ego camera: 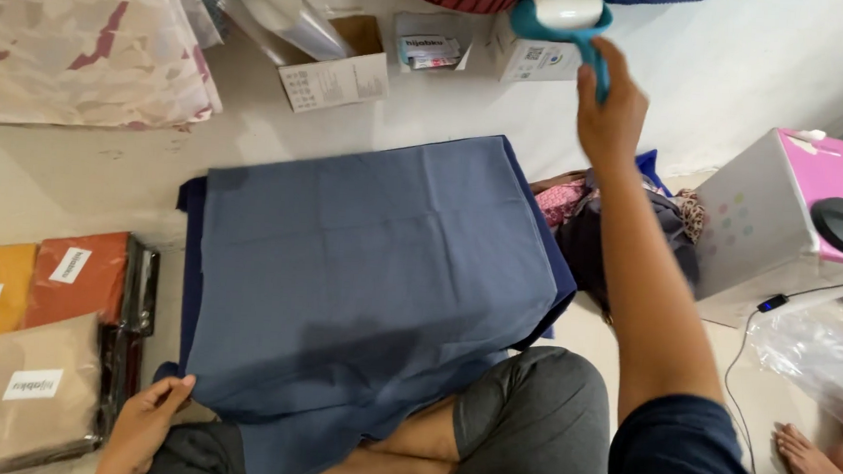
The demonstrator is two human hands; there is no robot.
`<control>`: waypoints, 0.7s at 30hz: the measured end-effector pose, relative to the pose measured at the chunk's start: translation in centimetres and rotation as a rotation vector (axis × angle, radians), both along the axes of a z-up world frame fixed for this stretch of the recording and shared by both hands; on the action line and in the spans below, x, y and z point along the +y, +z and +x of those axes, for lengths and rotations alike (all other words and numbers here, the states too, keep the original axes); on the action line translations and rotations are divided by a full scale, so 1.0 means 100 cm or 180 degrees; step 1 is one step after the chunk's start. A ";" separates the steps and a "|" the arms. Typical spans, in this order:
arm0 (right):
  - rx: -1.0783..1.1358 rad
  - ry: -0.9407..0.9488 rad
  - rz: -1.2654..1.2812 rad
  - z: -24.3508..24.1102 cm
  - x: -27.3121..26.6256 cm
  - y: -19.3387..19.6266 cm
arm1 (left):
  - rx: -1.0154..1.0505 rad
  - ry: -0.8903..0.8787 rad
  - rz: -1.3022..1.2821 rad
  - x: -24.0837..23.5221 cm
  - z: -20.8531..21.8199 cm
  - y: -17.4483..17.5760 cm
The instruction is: The person sits on the floor and uses a lint roller to clean a blue piece of fabric. They repeatedly roll the tool over the fabric, then fold and unfold it to clean different sections.
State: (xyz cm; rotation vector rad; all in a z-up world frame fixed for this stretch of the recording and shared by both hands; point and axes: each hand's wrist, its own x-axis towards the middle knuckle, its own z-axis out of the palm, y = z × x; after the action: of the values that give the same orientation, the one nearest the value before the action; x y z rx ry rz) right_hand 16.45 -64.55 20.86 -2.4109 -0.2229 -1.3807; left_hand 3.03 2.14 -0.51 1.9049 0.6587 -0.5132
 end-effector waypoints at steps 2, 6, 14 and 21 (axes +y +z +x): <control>0.0249 -0.0194 0.0508 0.028 -0.021 -0.001 | 0.0019 -0.0028 0.0140 0.000 -0.003 -0.002; 0.1242 0.0009 0.2219 0.010 0.002 0.023 | -0.0364 -0.0284 0.0280 0.003 -0.012 -0.003; 0.0929 0.0534 0.2565 -0.144 0.033 -0.110 | -0.0142 -0.0138 0.0477 -0.013 -0.016 0.023; 0.1631 0.0271 0.3654 -0.210 -0.005 -0.267 | -0.0285 -0.0404 0.0666 -0.014 -0.018 0.021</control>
State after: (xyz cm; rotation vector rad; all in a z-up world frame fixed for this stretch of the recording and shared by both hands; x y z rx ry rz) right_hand -4.56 -65.04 -5.81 -1.6142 0.4712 -0.5141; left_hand 1.24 0.75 1.58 2.1641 0.5528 -0.4498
